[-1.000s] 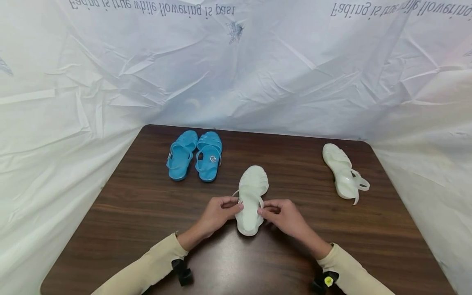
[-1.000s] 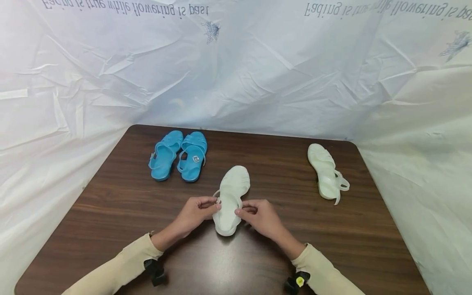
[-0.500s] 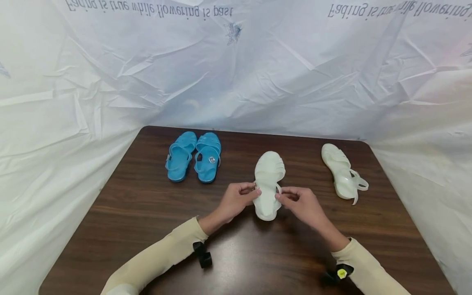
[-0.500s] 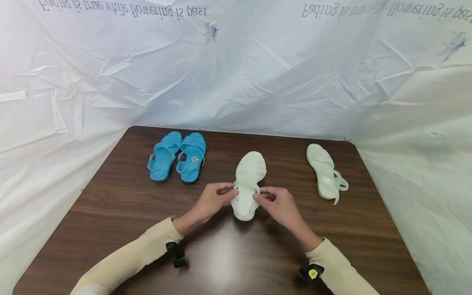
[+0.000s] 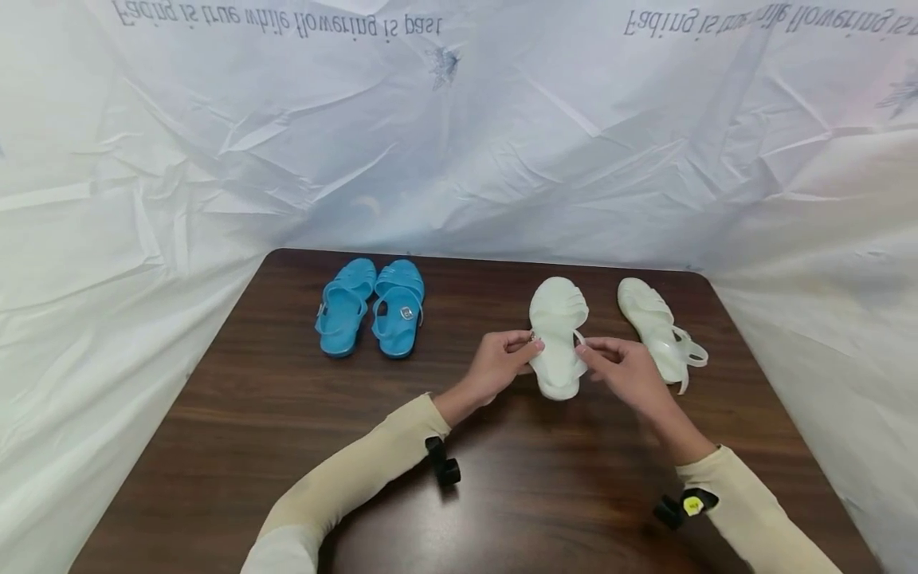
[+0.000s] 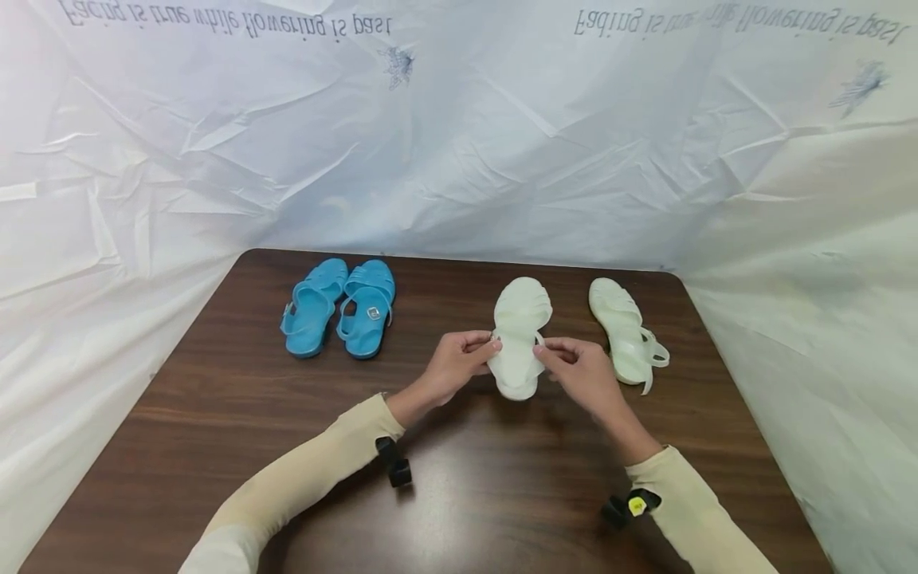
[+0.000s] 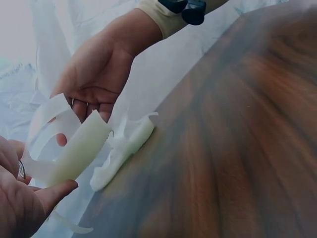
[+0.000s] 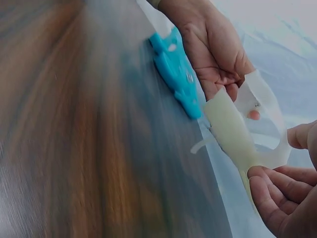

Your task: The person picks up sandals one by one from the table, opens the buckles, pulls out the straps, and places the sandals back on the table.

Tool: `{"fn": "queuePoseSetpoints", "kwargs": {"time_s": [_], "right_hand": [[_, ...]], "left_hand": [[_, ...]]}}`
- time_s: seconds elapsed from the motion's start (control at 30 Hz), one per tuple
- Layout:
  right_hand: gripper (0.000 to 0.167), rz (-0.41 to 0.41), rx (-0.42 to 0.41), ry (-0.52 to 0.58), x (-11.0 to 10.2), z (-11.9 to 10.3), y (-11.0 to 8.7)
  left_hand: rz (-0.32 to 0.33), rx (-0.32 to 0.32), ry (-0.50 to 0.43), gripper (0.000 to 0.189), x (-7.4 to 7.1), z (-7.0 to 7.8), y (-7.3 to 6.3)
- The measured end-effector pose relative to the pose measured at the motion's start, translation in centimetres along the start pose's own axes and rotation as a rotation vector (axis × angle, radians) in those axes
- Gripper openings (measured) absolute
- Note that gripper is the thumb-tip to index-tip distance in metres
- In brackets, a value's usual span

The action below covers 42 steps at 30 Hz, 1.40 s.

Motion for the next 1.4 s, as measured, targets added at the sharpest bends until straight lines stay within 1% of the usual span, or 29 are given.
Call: {"fn": "queuePoseSetpoints", "kwargs": {"time_s": [0.07, 0.17, 0.27, 0.4, 0.57, 0.63, 0.7, 0.8, 0.93, 1.0, 1.03, 1.13, 1.27, 1.33, 1.4], "right_hand": [[0.058, 0.001, 0.001, -0.013, -0.8, 0.1, 0.2], [0.06, 0.007, 0.007, -0.027, -1.9, 0.5, 0.6], [0.06, 0.018, 0.013, -0.017, -3.0, 0.8, 0.9], [0.061, 0.032, 0.025, 0.0, -4.2, 1.2, 1.2], [0.061, 0.036, 0.006, 0.005, -5.3, 1.2, 1.6], [0.061, 0.052, -0.01, -0.039, -5.9, 1.2, 1.7], [0.062, 0.085, -0.03, -0.11, -6.8, 1.3, 1.7], [0.062, 0.17, -0.084, -0.248, -8.4, 1.4, 1.6], [0.054, 0.292, -0.187, -0.403, -10.8, 1.5, 1.4], [0.05, 0.332, -0.215, -0.463, -11.9, 1.9, 1.5], [0.05, 0.339, -0.219, -0.485, -12.4, 2.1, 1.6], [0.056, 0.316, -0.183, -0.512, -13.6, 3.4, 2.2], [0.067, 0.254, -0.07, -0.5, -14.9, 5.6, 3.0], [0.069, 0.237, -0.026, -0.493, -15.5, 6.5, 3.4], [0.07, 0.227, -0.004, -0.494, -15.9, 7.2, 3.8]], "left_hand": [[0.006, 0.007, -0.01, 0.034, 0.7, 0.0, 0.7], [0.021, 0.027, 0.001, 0.032, 1.6, -0.1, 1.8], [0.032, 0.041, 0.008, 0.032, 2.5, -0.1, 2.8], [0.039, 0.032, 0.007, 0.033, 3.6, -0.1, 3.8], [0.06, 0.023, 0.012, 0.032, 4.8, -0.5, 5.1], [0.072, 0.026, 0.018, 0.03, 5.3, -0.8, 5.6], [0.08, 0.03, 0.039, 0.029, 5.7, -1.1, 6.1], [0.093, 0.026, 0.069, 0.029, 6.3, -1.6, 6.7], [0.106, 0.01, 0.085, 0.029, 6.8, -2.4, 7.4], [0.109, 0.009, 0.087, 0.029, 7.0, -2.7, 7.6], [0.111, 0.01, 0.085, 0.029, 7.1, -2.8, 7.7], [0.117, 0.014, 0.087, 0.03, 7.5, -3.2, 8.0], [0.128, 0.015, 0.086, 0.027, 7.9, -3.6, 8.2], [0.133, 0.021, 0.079, 0.025, 8.0, -3.8, 8.3], [0.135, 0.029, 0.081, 0.025, 8.1, -4.0, 8.3]]}}
Point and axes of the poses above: each hand's wrist, its own y-axis towards the middle knuckle, its own x-axis out of the palm, z = x × y, the point moved 6 cm from there along y, towards the middle knuckle, and after that the axes turned 12 degrees about y, right-handed, at the moved point
